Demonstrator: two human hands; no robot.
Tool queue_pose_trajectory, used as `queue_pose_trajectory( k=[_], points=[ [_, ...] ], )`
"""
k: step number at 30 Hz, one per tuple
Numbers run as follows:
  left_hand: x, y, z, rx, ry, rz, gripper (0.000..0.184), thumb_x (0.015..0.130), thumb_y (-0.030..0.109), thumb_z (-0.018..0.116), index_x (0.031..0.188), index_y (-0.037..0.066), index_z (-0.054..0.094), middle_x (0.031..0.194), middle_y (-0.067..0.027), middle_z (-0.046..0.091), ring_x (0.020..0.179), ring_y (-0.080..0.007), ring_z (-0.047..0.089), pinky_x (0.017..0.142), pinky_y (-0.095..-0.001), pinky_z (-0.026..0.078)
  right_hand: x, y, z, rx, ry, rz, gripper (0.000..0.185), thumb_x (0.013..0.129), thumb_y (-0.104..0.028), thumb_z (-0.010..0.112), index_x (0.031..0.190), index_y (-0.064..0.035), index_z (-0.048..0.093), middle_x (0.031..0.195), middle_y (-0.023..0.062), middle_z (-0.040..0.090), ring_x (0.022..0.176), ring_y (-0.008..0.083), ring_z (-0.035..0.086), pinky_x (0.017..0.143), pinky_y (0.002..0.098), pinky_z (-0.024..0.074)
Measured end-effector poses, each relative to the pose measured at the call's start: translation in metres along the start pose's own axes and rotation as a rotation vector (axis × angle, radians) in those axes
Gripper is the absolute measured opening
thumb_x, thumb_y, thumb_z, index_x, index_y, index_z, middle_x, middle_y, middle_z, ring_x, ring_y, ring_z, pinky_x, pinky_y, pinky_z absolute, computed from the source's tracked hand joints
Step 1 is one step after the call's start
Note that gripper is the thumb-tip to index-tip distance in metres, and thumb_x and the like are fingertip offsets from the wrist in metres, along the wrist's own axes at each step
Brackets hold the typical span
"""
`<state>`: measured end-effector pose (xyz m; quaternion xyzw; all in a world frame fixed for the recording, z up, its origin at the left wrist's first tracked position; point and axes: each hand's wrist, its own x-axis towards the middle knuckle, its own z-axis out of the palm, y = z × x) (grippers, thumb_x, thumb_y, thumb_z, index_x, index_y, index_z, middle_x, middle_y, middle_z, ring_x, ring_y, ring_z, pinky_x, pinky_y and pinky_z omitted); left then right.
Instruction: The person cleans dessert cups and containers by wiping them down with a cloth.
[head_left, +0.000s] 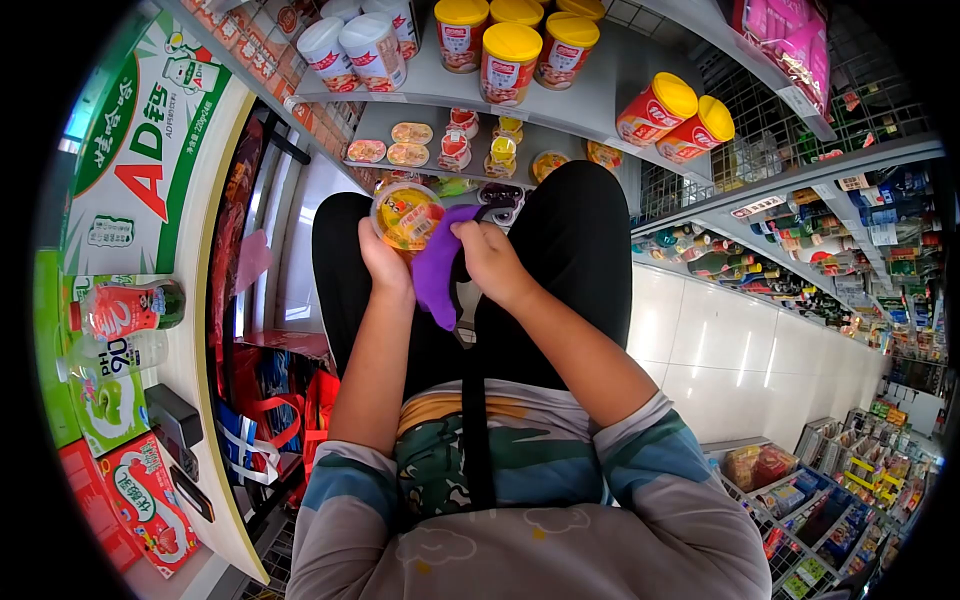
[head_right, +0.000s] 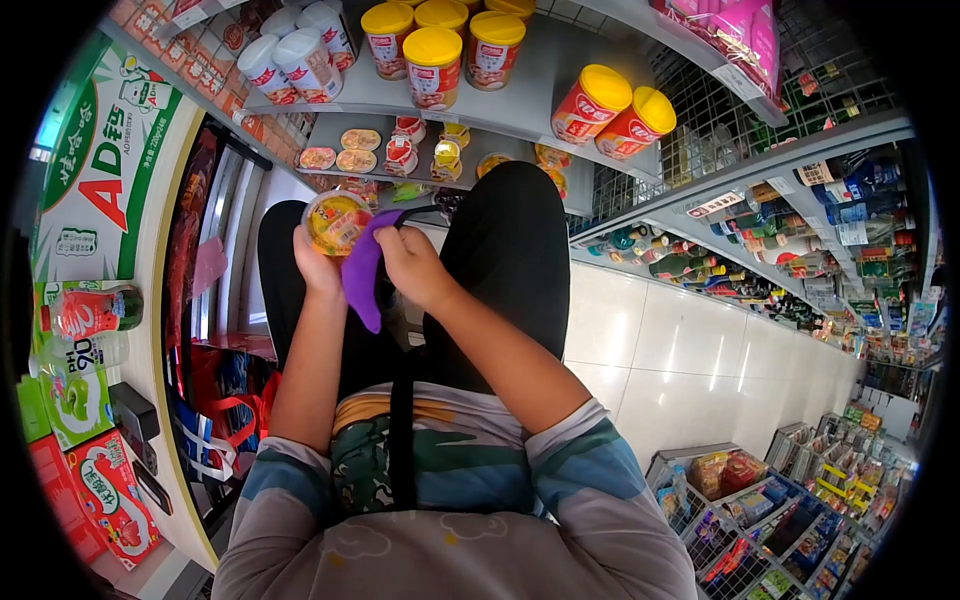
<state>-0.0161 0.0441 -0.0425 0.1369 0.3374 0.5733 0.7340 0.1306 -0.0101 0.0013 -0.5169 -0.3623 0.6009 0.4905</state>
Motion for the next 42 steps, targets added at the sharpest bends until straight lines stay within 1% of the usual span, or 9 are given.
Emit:
queue_pose_trajectory(
  k=[9, 13, 15, 18, 22, 27, 34, 40, 42],
  points=[
    [-0.006, 0.003, 0.009, -0.009, 0.061, 0.017, 0.059, 0.099, 0.041, 0.029, 0.132, 0.000, 0.055, 0.127, -0.0199, 0.063, 0.117, -0.0331, 0.062, 0.102, -0.0456, 0.050, 0.009, 0.010, -0.006, -0.079, 0.073, 0.049, 0.041, 0.100, -0.032, 0.054, 0.095, 0.0056, 0.068, 0.084, 0.0052, 0.064, 0.082, 0.0133, 0.056, 0.077, 0.0276, 0.0456],
    [-0.007, 0.003, 0.010, 0.008, 0.064, 0.037, 0.055, 0.100, 0.039, 0.031, 0.132, 0.001, 0.055, 0.129, -0.0178, 0.063, 0.119, -0.0309, 0.061, 0.103, -0.0444, 0.049, 0.013, 0.013, -0.007, -0.160, 0.037, 0.077, 0.043, 0.100, -0.034, 0.053, 0.096, 0.0058, 0.067, 0.084, 0.0063, 0.064, 0.082, 0.0133, 0.056, 0.078, 0.0271, 0.0455],
    [-0.008, 0.003, 0.012, 0.024, 0.084, 0.055, 0.054, 0.100, 0.038, 0.031, 0.131, 0.000, 0.055, 0.130, -0.0171, 0.062, 0.120, -0.0305, 0.061, 0.103, -0.0439, 0.049, 0.010, 0.007, -0.003, -0.153, 0.125, 0.050, 0.049, 0.100, -0.036, 0.051, 0.087, 0.0093, 0.061, 0.075, 0.0183, 0.062, 0.074, 0.0230, 0.059, 0.076, 0.0349, 0.0470],
    [-0.006, 0.003, 0.009, -0.005, 0.052, 0.060, 0.052, 0.101, 0.036, 0.032, 0.130, 0.000, 0.055, 0.130, -0.0158, 0.062, 0.122, -0.0297, 0.060, 0.104, -0.0437, 0.048, 0.010, 0.003, -0.006, -0.211, 0.150, 0.029, 0.050, 0.100, -0.037, 0.051, 0.087, 0.0095, 0.062, 0.076, 0.0192, 0.062, 0.075, 0.0231, 0.059, 0.076, 0.0352, 0.0468],
    [0.001, 0.002, -0.002, -0.100, -0.037, 0.044, 0.050, 0.100, 0.033, 0.034, 0.131, 0.000, 0.055, 0.133, -0.0156, 0.061, 0.126, -0.0299, 0.057, 0.108, -0.0448, 0.044, 0.018, 0.013, -0.012, -0.097, 0.186, 0.021, 0.047, 0.100, -0.037, 0.051, 0.086, 0.0060, 0.064, 0.077, 0.0134, 0.064, 0.072, 0.0197, 0.059, 0.074, 0.0335, 0.0468],
    [-0.006, 0.005, 0.011, -0.089, -0.097, 0.022, 0.050, 0.103, 0.039, 0.041, 0.134, 0.002, 0.053, 0.134, -0.0126, 0.059, 0.127, -0.0264, 0.056, 0.110, -0.0422, 0.042, 0.022, 0.002, -0.014, 0.317, 0.194, 0.269, 0.032, 0.098, -0.036, 0.055, 0.094, -0.0070, 0.068, 0.081, -0.0002, 0.065, 0.072, 0.0108, 0.058, 0.068, 0.0255, 0.0449],
    [-0.013, 0.009, 0.028, 0.009, -0.063, -0.067, 0.068, 0.103, 0.057, 0.036, 0.140, 0.002, 0.049, 0.140, -0.0156, 0.057, 0.130, -0.0286, 0.054, 0.113, -0.0435, 0.039, 0.022, -0.005, -0.015, 0.365, 0.093, 0.270, 0.035, 0.097, -0.039, 0.063, 0.098, -0.0046, 0.069, 0.085, 0.0008, 0.069, 0.070, 0.0088, 0.061, 0.062, 0.0248, 0.0474],
    [-0.015, 0.006, 0.029, 0.108, -0.128, -0.072, 0.067, 0.103, 0.059, 0.038, 0.138, 0.003, 0.050, 0.135, -0.0143, 0.059, 0.126, -0.0266, 0.057, 0.110, -0.0414, 0.041, 0.019, -0.005, -0.013, 0.344, 0.015, 0.123, 0.028, 0.097, -0.027, 0.070, 0.106, -0.0012, 0.070, 0.097, 0.0055, 0.073, 0.081, 0.0095, 0.067, 0.072, 0.0257, 0.0540],
    [-0.016, 0.007, 0.030, 0.122, -0.140, -0.072, 0.067, 0.103, 0.058, 0.038, 0.137, 0.002, 0.050, 0.134, -0.0142, 0.060, 0.125, -0.0267, 0.057, 0.109, -0.0414, 0.041, 0.020, -0.004, -0.017, 0.333, -0.027, 0.155, 0.031, 0.098, -0.020, 0.069, 0.118, 0.0024, 0.067, 0.112, 0.0091, 0.072, 0.098, 0.0134, 0.068, 0.088, 0.0284, 0.0535]
  ],
)
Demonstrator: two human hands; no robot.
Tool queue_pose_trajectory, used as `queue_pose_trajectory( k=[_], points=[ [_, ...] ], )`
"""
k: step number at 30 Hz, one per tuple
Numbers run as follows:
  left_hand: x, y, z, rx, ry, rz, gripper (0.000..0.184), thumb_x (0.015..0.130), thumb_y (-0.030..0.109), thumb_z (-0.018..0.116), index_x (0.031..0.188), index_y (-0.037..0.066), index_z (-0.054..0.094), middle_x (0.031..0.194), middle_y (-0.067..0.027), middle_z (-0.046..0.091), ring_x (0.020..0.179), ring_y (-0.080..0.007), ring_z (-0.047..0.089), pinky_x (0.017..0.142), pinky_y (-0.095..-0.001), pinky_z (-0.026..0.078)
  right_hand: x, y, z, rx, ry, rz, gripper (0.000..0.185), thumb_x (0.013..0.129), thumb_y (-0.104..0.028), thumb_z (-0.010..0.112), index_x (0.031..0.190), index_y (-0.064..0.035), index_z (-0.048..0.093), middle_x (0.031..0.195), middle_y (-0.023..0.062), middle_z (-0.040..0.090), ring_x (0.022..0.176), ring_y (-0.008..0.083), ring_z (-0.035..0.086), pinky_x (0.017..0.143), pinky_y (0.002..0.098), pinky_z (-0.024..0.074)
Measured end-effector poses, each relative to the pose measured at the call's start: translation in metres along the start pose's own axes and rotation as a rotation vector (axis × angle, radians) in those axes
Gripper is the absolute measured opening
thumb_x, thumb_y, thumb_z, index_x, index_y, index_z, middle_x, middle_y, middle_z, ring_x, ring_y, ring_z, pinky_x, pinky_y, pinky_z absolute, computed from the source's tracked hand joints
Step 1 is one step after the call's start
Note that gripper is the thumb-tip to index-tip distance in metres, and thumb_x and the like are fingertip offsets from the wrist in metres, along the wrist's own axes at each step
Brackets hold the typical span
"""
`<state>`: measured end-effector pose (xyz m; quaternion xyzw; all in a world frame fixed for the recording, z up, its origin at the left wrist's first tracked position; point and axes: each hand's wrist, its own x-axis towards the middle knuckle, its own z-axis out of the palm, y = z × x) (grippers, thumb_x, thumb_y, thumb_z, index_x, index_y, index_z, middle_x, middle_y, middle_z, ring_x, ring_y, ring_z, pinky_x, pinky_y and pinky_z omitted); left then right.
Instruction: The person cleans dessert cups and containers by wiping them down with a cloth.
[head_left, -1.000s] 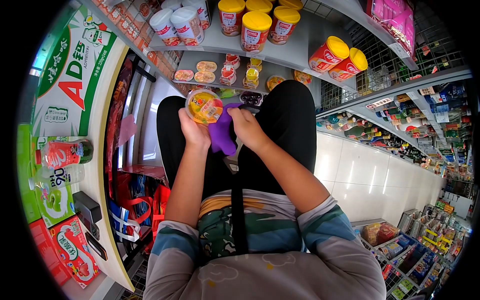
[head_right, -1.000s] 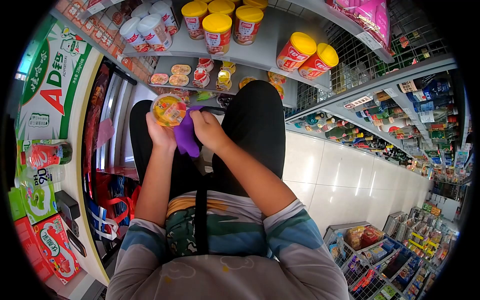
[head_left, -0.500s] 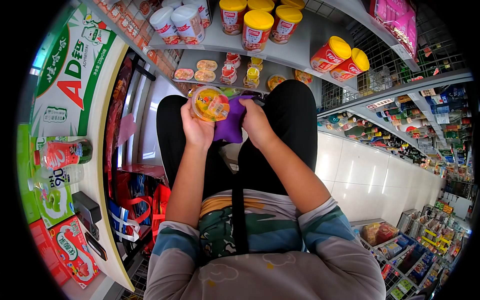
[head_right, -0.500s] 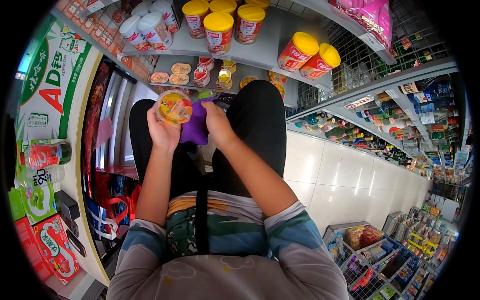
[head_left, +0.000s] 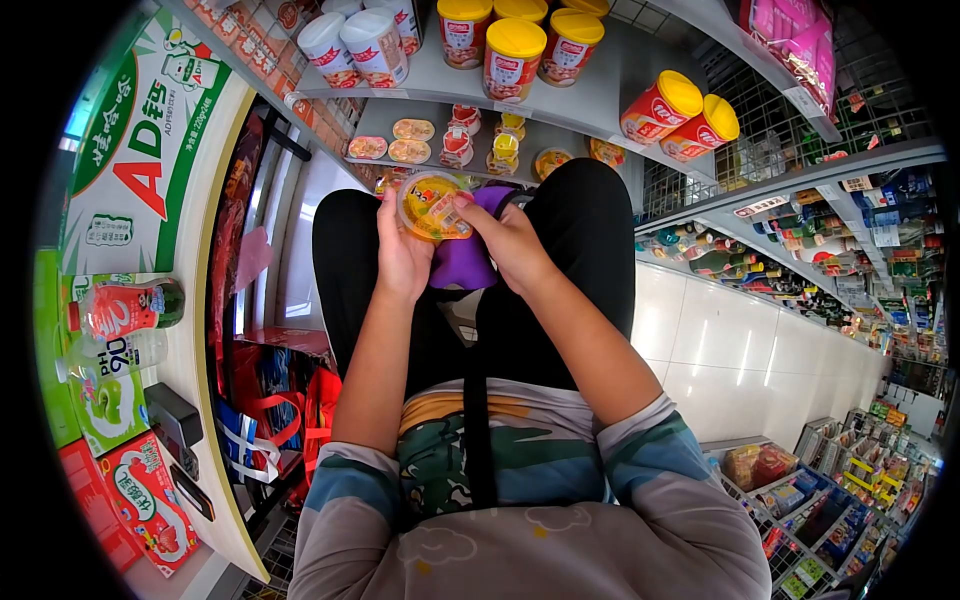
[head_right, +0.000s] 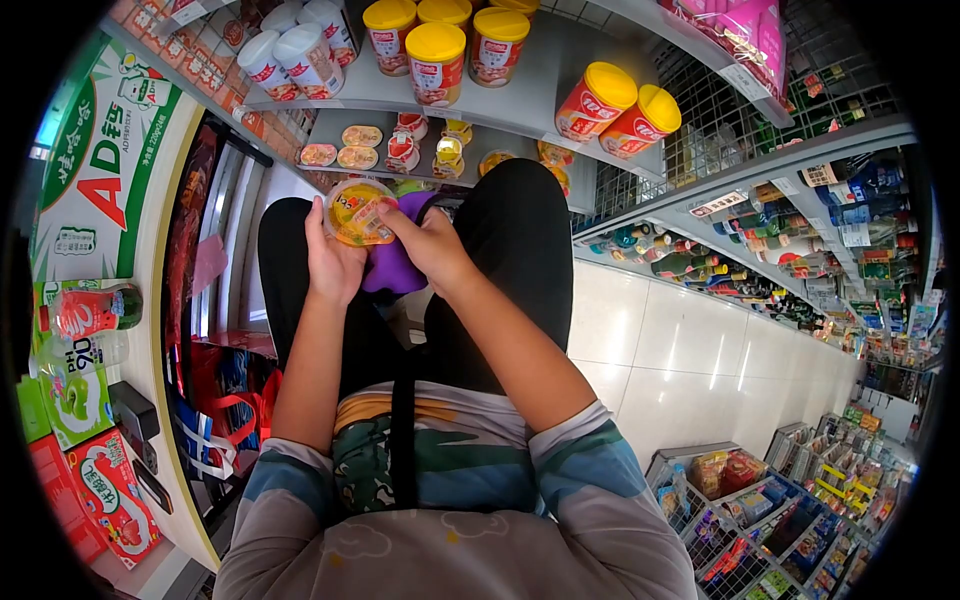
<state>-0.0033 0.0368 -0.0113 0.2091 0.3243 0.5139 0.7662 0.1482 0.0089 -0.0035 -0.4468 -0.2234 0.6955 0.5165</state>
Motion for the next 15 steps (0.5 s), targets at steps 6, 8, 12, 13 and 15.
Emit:
queue_pose_trajectory(
  k=[6, 8, 12, 13, 15],
  points=[
    [-0.0024, 0.0010, 0.0005, 0.002, -0.049, 0.001, 0.065, 0.102, 0.056, 0.039, 0.136, 0.002, 0.052, 0.133, -0.0147, 0.061, 0.125, -0.0266, 0.058, 0.109, -0.0415, 0.041, 0.0006, 0.0045, 0.0014, -0.007, 0.041, -0.094, 0.025, 0.098, -0.026, 0.068, 0.104, -0.0018, 0.069, 0.095, 0.0046, 0.073, 0.080, 0.0088, 0.066, 0.072, 0.0260, 0.0534],
    [-0.0033, 0.0010, 0.0026, 0.001, -0.048, 0.001, 0.064, 0.102, 0.055, 0.039, 0.135, 0.002, 0.053, 0.134, -0.0150, 0.061, 0.125, -0.0266, 0.058, 0.110, -0.0416, 0.041, -0.0013, 0.0041, 0.0022, -0.001, 0.044, -0.113, 0.024, 0.099, -0.026, 0.067, 0.102, -0.0025, 0.069, 0.094, 0.0041, 0.072, 0.080, 0.0085, 0.066, 0.071, 0.0260, 0.0531],
    [-0.0043, 0.0019, 0.0030, 0.026, -0.091, -0.016, 0.063, 0.102, 0.052, 0.040, 0.139, 0.002, 0.050, 0.136, -0.0153, 0.059, 0.126, -0.0270, 0.057, 0.109, -0.0425, 0.042, -0.0030, 0.0017, 0.0031, -0.033, 0.063, -0.172, 0.019, 0.099, -0.024, 0.067, 0.097, -0.0046, 0.068, 0.090, 0.0018, 0.070, 0.076, 0.0068, 0.063, 0.068, 0.0250, 0.0512],
    [-0.0041, 0.0014, 0.0016, 0.035, -0.115, -0.036, 0.062, 0.102, 0.049, 0.040, 0.141, 0.001, 0.048, 0.138, -0.0154, 0.058, 0.127, -0.0276, 0.056, 0.109, -0.0430, 0.042, -0.0020, 0.0037, 0.0015, -0.033, 0.063, -0.172, 0.019, 0.099, -0.024, 0.067, 0.097, -0.0046, 0.068, 0.090, 0.0018, 0.070, 0.076, 0.0068, 0.063, 0.068, 0.0250, 0.0512],
    [-0.0032, -0.0026, -0.0009, 0.077, -0.105, -0.038, 0.059, 0.102, 0.046, 0.042, 0.141, 0.001, 0.047, 0.138, -0.0152, 0.058, 0.127, -0.0270, 0.057, 0.109, -0.0428, 0.043, 0.0005, 0.0089, -0.0025, -0.103, 0.064, -0.183, 0.021, 0.100, -0.018, 0.065, 0.109, 0.0000, 0.069, 0.104, 0.0044, 0.072, 0.092, 0.0092, 0.065, 0.082, 0.0269, 0.0521]
  ],
)
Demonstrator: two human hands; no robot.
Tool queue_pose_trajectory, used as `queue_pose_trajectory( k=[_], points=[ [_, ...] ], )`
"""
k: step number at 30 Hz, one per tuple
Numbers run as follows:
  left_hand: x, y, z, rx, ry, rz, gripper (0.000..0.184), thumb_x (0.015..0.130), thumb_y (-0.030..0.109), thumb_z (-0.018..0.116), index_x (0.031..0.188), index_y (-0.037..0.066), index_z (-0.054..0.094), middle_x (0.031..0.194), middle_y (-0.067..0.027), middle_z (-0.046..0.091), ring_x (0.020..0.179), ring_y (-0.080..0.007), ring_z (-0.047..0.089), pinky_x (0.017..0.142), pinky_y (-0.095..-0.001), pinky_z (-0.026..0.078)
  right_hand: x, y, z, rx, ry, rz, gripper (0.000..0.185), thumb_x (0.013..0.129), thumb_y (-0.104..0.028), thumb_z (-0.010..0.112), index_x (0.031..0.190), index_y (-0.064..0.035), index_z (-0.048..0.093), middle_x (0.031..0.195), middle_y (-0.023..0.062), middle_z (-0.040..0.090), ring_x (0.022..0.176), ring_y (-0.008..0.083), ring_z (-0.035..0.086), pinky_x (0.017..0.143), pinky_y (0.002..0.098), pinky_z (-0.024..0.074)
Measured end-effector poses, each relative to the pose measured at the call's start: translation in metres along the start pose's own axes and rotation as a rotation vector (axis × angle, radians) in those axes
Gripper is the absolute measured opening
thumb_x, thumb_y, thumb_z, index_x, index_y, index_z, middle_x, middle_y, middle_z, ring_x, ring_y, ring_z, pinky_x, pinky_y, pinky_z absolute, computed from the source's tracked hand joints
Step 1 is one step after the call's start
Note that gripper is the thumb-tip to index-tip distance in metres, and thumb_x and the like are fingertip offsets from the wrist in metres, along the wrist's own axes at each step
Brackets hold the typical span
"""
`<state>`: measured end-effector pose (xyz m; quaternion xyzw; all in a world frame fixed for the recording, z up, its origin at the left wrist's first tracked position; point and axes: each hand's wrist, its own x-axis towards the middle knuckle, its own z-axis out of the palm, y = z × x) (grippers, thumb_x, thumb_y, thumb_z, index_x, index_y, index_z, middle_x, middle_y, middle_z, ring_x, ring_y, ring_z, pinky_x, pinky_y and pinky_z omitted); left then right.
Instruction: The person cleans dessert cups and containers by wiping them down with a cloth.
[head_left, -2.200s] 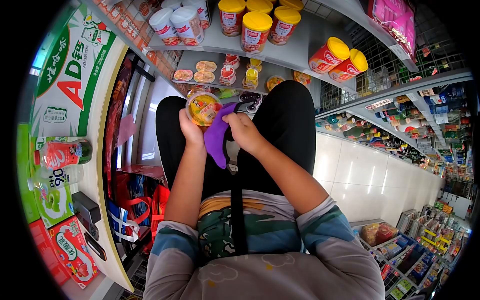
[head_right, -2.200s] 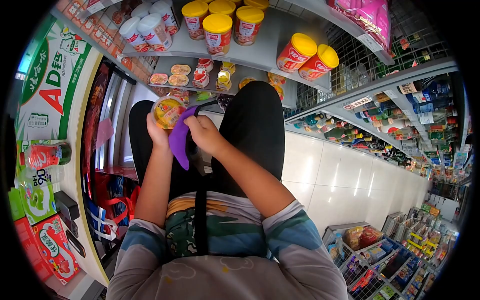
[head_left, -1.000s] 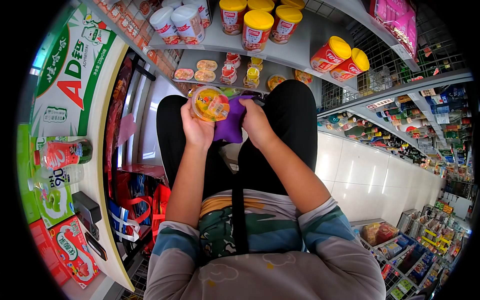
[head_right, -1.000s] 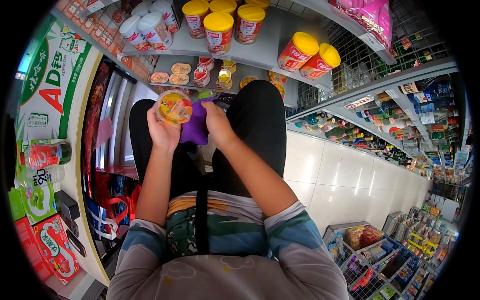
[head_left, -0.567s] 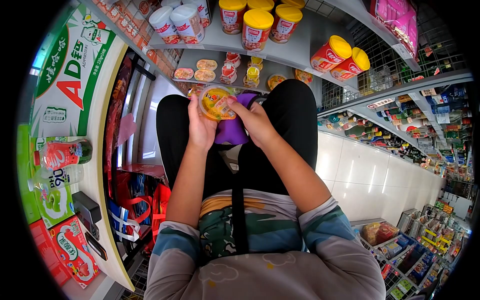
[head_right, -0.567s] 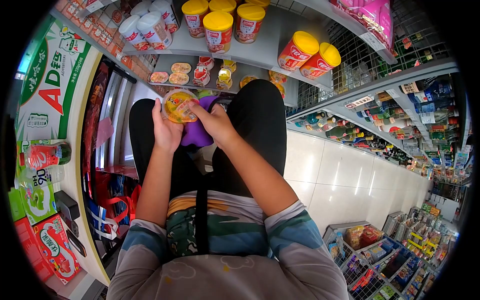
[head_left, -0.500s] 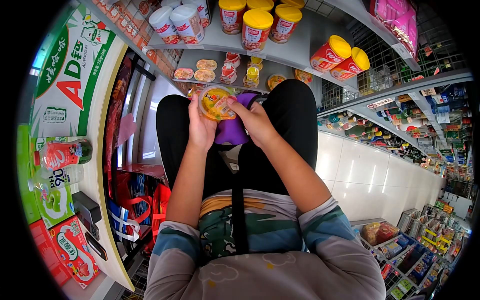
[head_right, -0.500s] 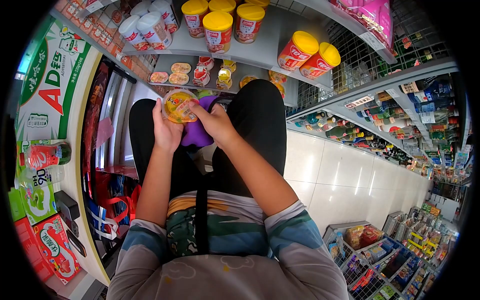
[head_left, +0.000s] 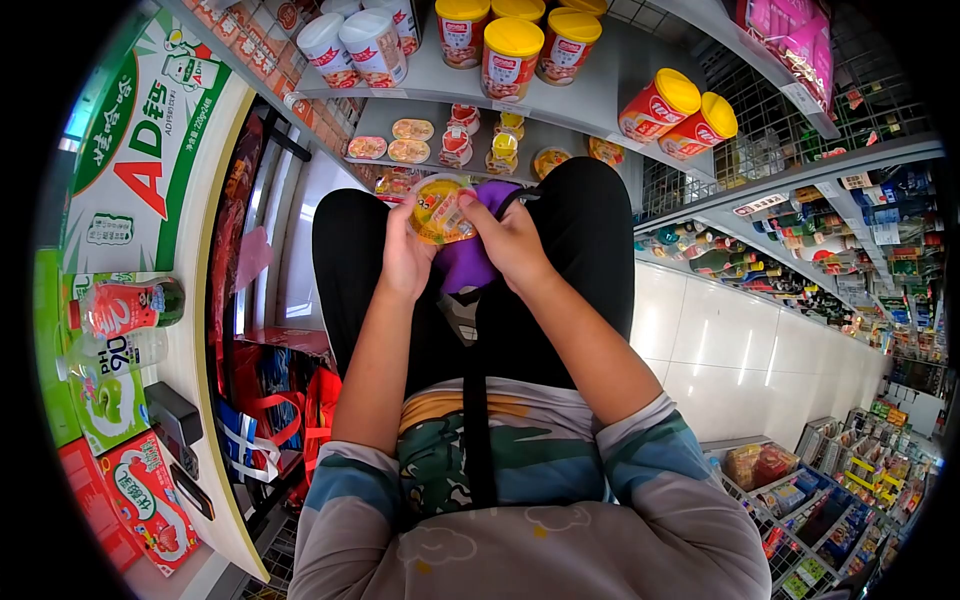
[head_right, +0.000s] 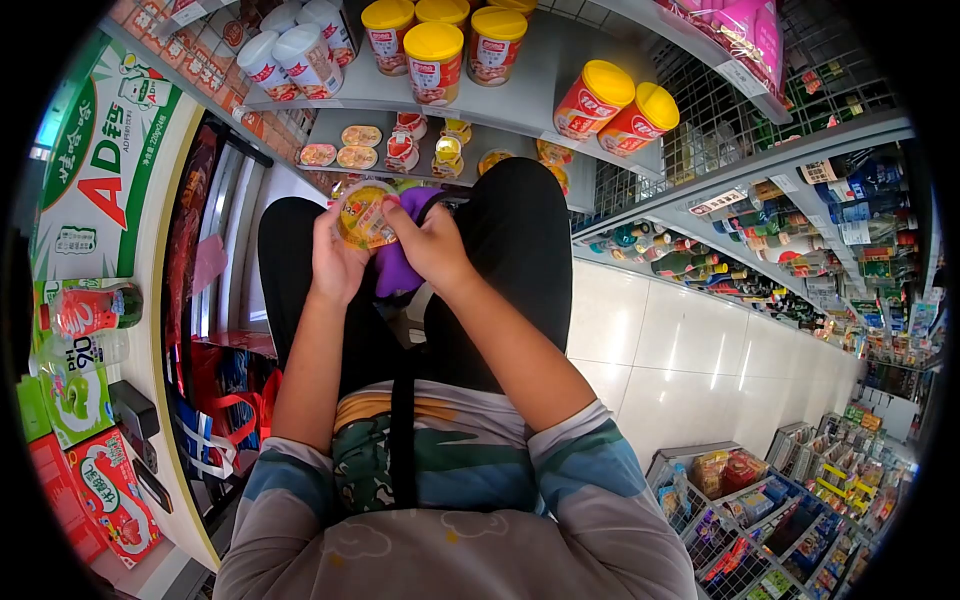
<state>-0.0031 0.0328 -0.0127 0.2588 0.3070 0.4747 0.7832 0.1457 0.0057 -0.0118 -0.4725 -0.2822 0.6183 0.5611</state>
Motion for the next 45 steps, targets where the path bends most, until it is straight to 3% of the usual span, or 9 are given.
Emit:
queue_pose_trajectory(
  k=[7, 9, 18, 21, 37, 39, 40, 42, 45],
  points=[
    [0.002, -0.005, -0.006, 0.018, 0.043, -0.001, 0.050, 0.101, 0.033, 0.046, 0.140, 0.002, 0.046, 0.136, -0.0147, 0.059, 0.128, -0.0263, 0.057, 0.108, -0.0421, 0.044, 0.001, 0.004, 0.000, -0.028, -0.010, -0.066, 0.019, 0.101, -0.016, 0.064, 0.108, 0.0003, 0.069, 0.101, 0.0036, 0.072, 0.091, 0.0088, 0.065, 0.081, 0.0260, 0.0520],
    [0.003, -0.007, -0.009, 0.020, 0.040, -0.006, 0.050, 0.101, 0.033, 0.046, 0.140, 0.002, 0.047, 0.136, -0.0148, 0.059, 0.128, -0.0263, 0.057, 0.108, -0.0422, 0.044, 0.000, 0.004, 0.004, 0.001, 0.017, -0.130, 0.017, 0.098, -0.020, 0.068, 0.090, -0.0057, 0.066, 0.082, -0.0022, 0.065, 0.073, 0.0040, 0.057, 0.065, 0.0230, 0.0461],
    [0.006, -0.005, -0.007, 0.034, 0.044, 0.005, 0.049, 0.104, 0.035, 0.044, 0.139, 0.001, 0.048, 0.135, -0.0147, 0.060, 0.126, -0.0256, 0.059, 0.108, -0.0427, 0.045, 0.006, 0.014, 0.000, -0.146, 0.053, -0.228, 0.018, 0.098, -0.020, 0.068, 0.092, -0.0033, 0.067, 0.081, -0.0017, 0.067, 0.072, 0.0033, 0.058, 0.063, 0.0236, 0.0459],
    [0.008, -0.007, -0.008, 0.050, 0.058, 0.012, 0.049, 0.106, 0.037, 0.044, 0.140, 0.001, 0.048, 0.135, -0.0143, 0.060, 0.125, -0.0249, 0.059, 0.105, -0.0422, 0.047, 0.004, 0.012, -0.003, -0.195, 0.021, -0.200, 0.017, 0.101, -0.015, 0.063, 0.108, -0.0005, 0.069, 0.100, 0.0005, 0.070, 0.089, 0.0063, 0.062, 0.080, 0.0244, 0.0508],
    [0.013, -0.012, -0.009, 0.186, 0.233, -0.003, 0.044, 0.108, 0.033, 0.048, 0.140, 0.002, 0.048, 0.129, -0.0115, 0.062, 0.119, -0.0207, 0.062, 0.099, -0.0372, 0.051, -0.002, 0.005, 0.003, -0.413, 0.098, -0.327, 0.017, 0.098, -0.016, 0.068, 0.103, -0.0001, 0.068, 0.091, 0.0017, 0.069, 0.081, 0.0069, 0.061, 0.074, 0.0257, 0.0507],
    [0.012, -0.012, -0.007, 0.155, 0.238, 0.020, 0.043, 0.108, 0.035, 0.048, 0.135, 0.002, 0.051, 0.124, -0.0093, 0.064, 0.114, -0.0186, 0.063, 0.096, -0.0346, 0.052, -0.004, 0.005, 0.006, -0.616, 0.134, -0.553, 0.024, 0.093, -0.021, 0.070, 0.086, 0.0014, 0.065, 0.069, 0.0161, 0.064, 0.057, 0.0252, 0.062, 0.056, 0.0356, 0.0484],
    [0.012, -0.011, -0.005, 0.123, 0.242, 0.043, 0.042, 0.107, 0.038, 0.049, 0.130, 0.003, 0.055, 0.119, -0.0070, 0.065, 0.109, -0.0164, 0.065, 0.093, -0.0320, 0.052, -0.006, 0.004, 0.006, -0.616, 0.134, -0.553, 0.024, 0.093, -0.021, 0.070, 0.086, 0.0014, 0.065, 0.069, 0.0161, 0.064, 0.057, 0.0252, 0.062, 0.056, 0.0356, 0.0484],
    [0.014, -0.015, -0.016, 0.087, 0.245, 0.021, 0.040, 0.107, 0.036, 0.048, 0.128, 0.003, 0.056, 0.117, -0.0071, 0.066, 0.106, -0.0172, 0.066, 0.092, -0.0315, 0.052, -0.010, 0.000, 0.006, -0.900, -0.012, -0.577, 0.026, 0.092, -0.023, 0.069, 0.084, 0.0015, 0.066, 0.069, 0.0220, 0.062, 0.058, 0.0382, 0.061, 0.054, 0.0413, 0.0483],
    [0.019, -0.020, -0.027, -0.010, 0.305, -0.022, 0.038, 0.106, 0.035, 0.046, 0.123, 0.003, 0.059, 0.113, -0.0075, 0.068, 0.101, -0.0193, 0.067, 0.090, -0.0320, 0.052, -0.015, -0.001, 0.007, -1.072, -0.156, -0.609, 0.029, 0.093, -0.026, 0.067, 0.084, 0.0017, 0.066, 0.072, 0.0226, 0.064, 0.064, 0.0414, 0.062, 0.057, 0.0446, 0.0488]
  ],
)
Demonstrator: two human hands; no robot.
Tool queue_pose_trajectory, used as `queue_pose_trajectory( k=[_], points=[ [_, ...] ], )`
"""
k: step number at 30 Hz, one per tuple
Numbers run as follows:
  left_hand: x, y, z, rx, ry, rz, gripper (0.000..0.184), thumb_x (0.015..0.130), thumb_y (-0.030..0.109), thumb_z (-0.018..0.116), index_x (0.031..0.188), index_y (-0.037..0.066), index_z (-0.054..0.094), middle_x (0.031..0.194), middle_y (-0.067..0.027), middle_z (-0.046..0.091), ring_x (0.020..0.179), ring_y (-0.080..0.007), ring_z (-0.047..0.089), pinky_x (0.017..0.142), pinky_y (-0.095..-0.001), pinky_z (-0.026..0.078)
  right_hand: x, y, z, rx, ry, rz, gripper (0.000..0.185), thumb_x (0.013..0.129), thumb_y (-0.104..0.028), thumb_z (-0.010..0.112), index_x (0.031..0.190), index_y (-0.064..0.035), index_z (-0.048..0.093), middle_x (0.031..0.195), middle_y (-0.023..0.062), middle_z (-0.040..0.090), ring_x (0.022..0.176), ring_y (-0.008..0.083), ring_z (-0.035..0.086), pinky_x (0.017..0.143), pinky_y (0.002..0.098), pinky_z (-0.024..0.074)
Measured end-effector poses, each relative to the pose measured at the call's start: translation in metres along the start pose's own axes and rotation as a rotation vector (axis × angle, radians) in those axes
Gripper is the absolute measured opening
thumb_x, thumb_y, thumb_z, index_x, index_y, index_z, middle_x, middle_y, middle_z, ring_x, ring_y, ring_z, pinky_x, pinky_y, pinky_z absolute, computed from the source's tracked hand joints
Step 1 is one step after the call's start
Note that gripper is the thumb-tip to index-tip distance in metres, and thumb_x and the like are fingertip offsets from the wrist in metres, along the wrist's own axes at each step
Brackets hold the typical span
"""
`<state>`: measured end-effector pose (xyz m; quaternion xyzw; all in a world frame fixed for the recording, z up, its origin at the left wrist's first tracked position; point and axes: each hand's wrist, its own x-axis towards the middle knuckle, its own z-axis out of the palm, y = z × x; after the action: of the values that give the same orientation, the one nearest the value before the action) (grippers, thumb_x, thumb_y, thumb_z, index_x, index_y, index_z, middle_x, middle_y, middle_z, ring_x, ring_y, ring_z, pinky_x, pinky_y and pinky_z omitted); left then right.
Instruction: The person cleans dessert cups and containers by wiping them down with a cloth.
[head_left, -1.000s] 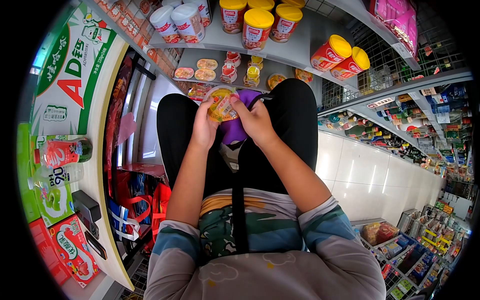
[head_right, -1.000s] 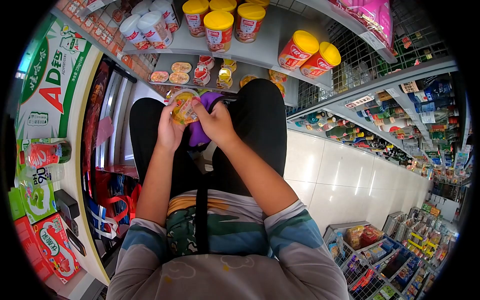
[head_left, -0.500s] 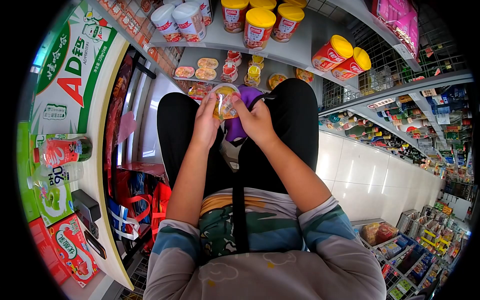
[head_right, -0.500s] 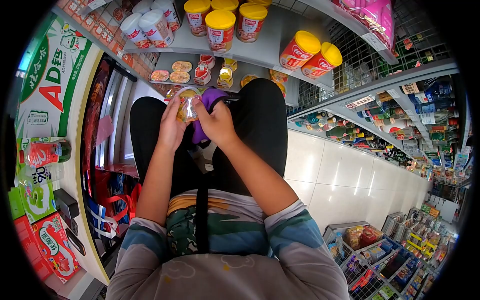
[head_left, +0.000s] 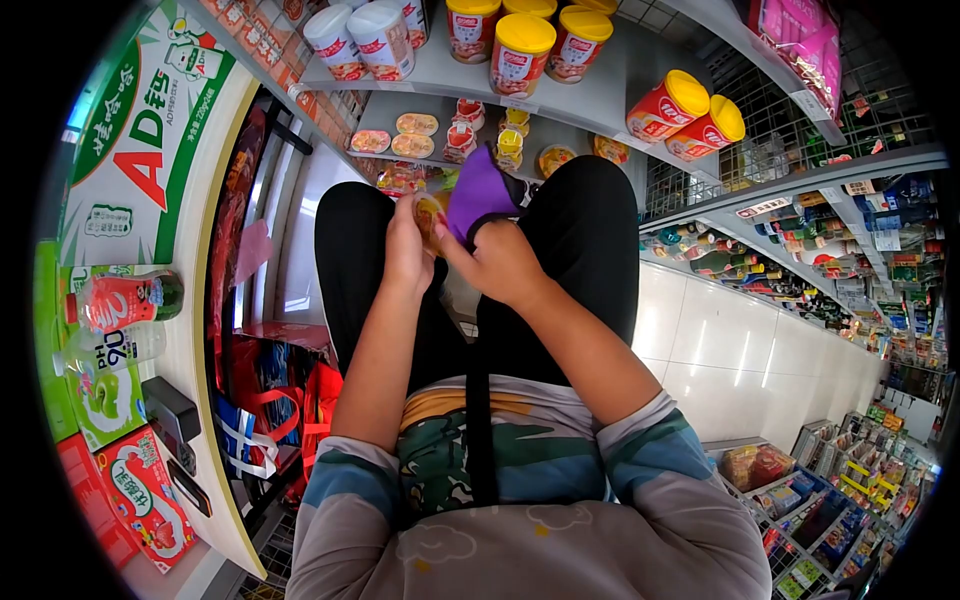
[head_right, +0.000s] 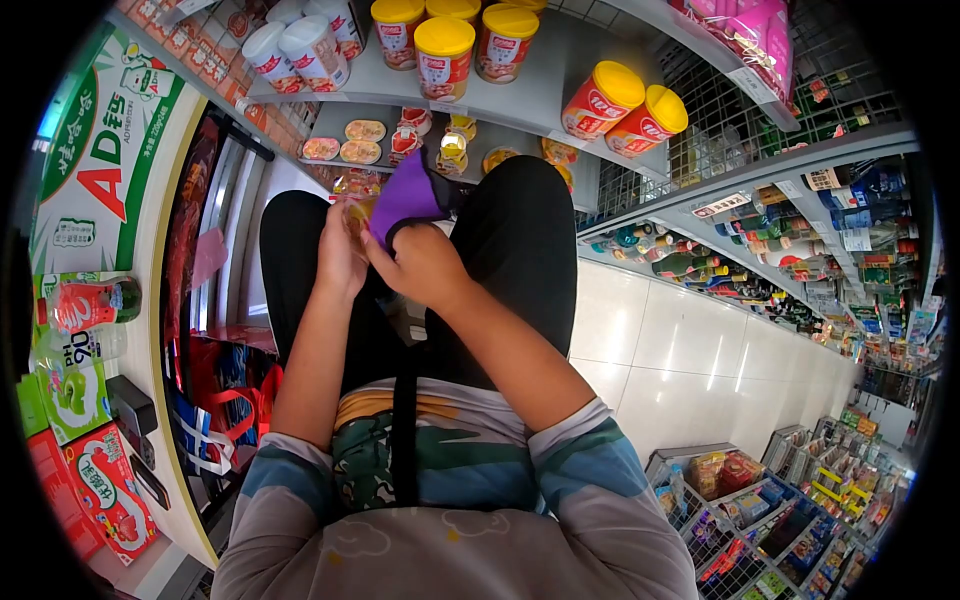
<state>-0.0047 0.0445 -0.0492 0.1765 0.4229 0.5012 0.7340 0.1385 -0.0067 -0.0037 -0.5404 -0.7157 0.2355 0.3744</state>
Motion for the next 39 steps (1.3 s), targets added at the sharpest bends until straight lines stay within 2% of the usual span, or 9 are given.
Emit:
queue_pose_trajectory(
  k=[13, 15, 17, 19, 24, 28, 30, 37, 39],
  points=[
    [-0.004, 0.013, -0.017, -0.287, 0.021, -0.231, 0.039, 0.100, 0.038, 0.044, 0.098, 0.004, 0.063, 0.094, -0.0140, 0.071, 0.085, -0.0279, 0.068, 0.083, -0.0389, 0.056, -0.004, 0.003, -0.012, 0.745, 0.030, 0.248, 0.018, 0.095, -0.009, 0.055, 0.103, 0.0027, 0.065, 0.088, 0.0092, 0.066, 0.077, 0.0147, 0.061, 0.069, 0.0310, 0.0500],
    [0.010, 0.007, -0.037, -0.402, -0.192, -0.255, 0.040, 0.100, 0.037, 0.043, 0.101, 0.003, 0.063, 0.096, -0.0163, 0.071, 0.087, -0.0299, 0.069, 0.086, -0.0400, 0.056, -0.009, 0.005, -0.021, 0.728, -0.070, 0.210, 0.018, 0.091, -0.005, 0.055, 0.104, 0.0030, 0.065, 0.094, 0.0113, 0.066, 0.079, 0.0172, 0.062, 0.071, 0.0317, 0.0503],
    [0.022, -0.001, -0.043, -0.414, -0.144, -0.246, 0.038, 0.100, 0.037, 0.043, 0.099, 0.004, 0.064, 0.095, -0.0146, 0.071, 0.086, -0.0283, 0.069, 0.084, -0.0392, 0.056, -0.009, 0.005, -0.021, 0.709, -0.168, 0.173, 0.021, 0.087, -0.001, 0.055, 0.104, 0.0034, 0.065, 0.099, 0.0133, 0.065, 0.082, 0.0197, 0.062, 0.073, 0.0324, 0.0507],
    [0.024, -0.001, -0.042, -0.425, -0.094, -0.238, 0.037, 0.099, 0.037, 0.044, 0.098, 0.006, 0.064, 0.093, -0.0129, 0.070, 0.086, -0.0267, 0.068, 0.082, -0.0384, 0.057, -0.008, 0.004, -0.015, 0.505, -0.146, -0.139, 0.028, 0.081, 0.004, 0.058, 0.107, 0.0003, 0.068, 0.109, 0.0164, 0.063, 0.092, 0.0294, 0.061, 0.083, 0.0368, 0.0501],
    [0.002, 0.015, -0.012, -0.373, -0.072, -0.287, 0.035, 0.101, 0.033, 0.042, 0.107, 0.004, 0.061, 0.100, -0.0109, 0.069, 0.091, -0.0259, 0.069, 0.088, -0.0383, 0.057, -0.010, -0.007, -0.021, 0.179, -0.133, -0.272, 0.036, 0.079, 0.005, 0.061, 0.110, -0.0107, 0.073, 0.119, 0.0166, 0.060, 0.110, 0.0392, 0.051, 0.098, 0.0432, 0.0438],
    [0.016, 0.003, -0.024, -0.425, -0.515, -0.214, 0.040, 0.104, 0.023, 0.042, 0.126, -0.006, 0.057, 0.119, -0.0190, 0.066, 0.114, -0.0310, 0.065, 0.103, -0.0438, 0.052, -0.005, -0.013, -0.024, 0.078, -0.090, -0.286, 0.036, 0.081, -0.005, 0.070, 0.116, -0.0088, 0.070, 0.127, 0.0158, 0.058, 0.114, 0.0396, 0.051, 0.100, 0.0446, 0.0439],
    [0.010, 0.006, -0.023, -0.048, -0.631, 0.009, 0.040, 0.106, 0.020, 0.042, 0.135, -0.006, 0.052, 0.127, -0.0188, 0.062, 0.118, -0.0286, 0.063, 0.103, -0.0422, 0.052, -0.003, -0.017, -0.024, 0.057, -0.104, -0.280, 0.040, 0.081, -0.010, 0.073, 0.120, -0.0075, 0.068, 0.129, 0.0159, 0.057, 0.117, 0.0399, 0.051, 0.102, 0.0446, 0.0435],
    [0.014, -0.008, -0.030, -0.278, -0.668, -0.174, 0.044, 0.106, 0.019, 0.042, 0.146, 0.001, 0.044, 0.138, -0.0137, 0.054, 0.129, -0.0256, 0.054, 0.112, -0.0385, 0.043, -0.006, -0.011, -0.016, -0.088, -0.146, -0.312, 0.065, 0.072, -0.026, 0.083, 0.129, -0.0055, 0.057, 0.136, 0.0176, 0.051, 0.129, 0.0405, 0.047, 0.109, 0.0459, 0.0418],
    [0.011, -0.005, -0.031, -0.063, -0.631, -0.114, 0.046, 0.106, 0.020, 0.043, 0.147, 0.001, 0.042, 0.141, -0.0143, 0.052, 0.131, -0.0257, 0.052, 0.113, -0.0382, 0.041, -0.006, -0.011, -0.013, -0.105, -0.128, -0.318, 0.065, 0.072, -0.027, 0.083, 0.127, -0.0063, 0.057, 0.136, 0.0175, 0.051, 0.127, 0.0405, 0.049, 0.107, 0.0467, 0.0430]
  ],
)
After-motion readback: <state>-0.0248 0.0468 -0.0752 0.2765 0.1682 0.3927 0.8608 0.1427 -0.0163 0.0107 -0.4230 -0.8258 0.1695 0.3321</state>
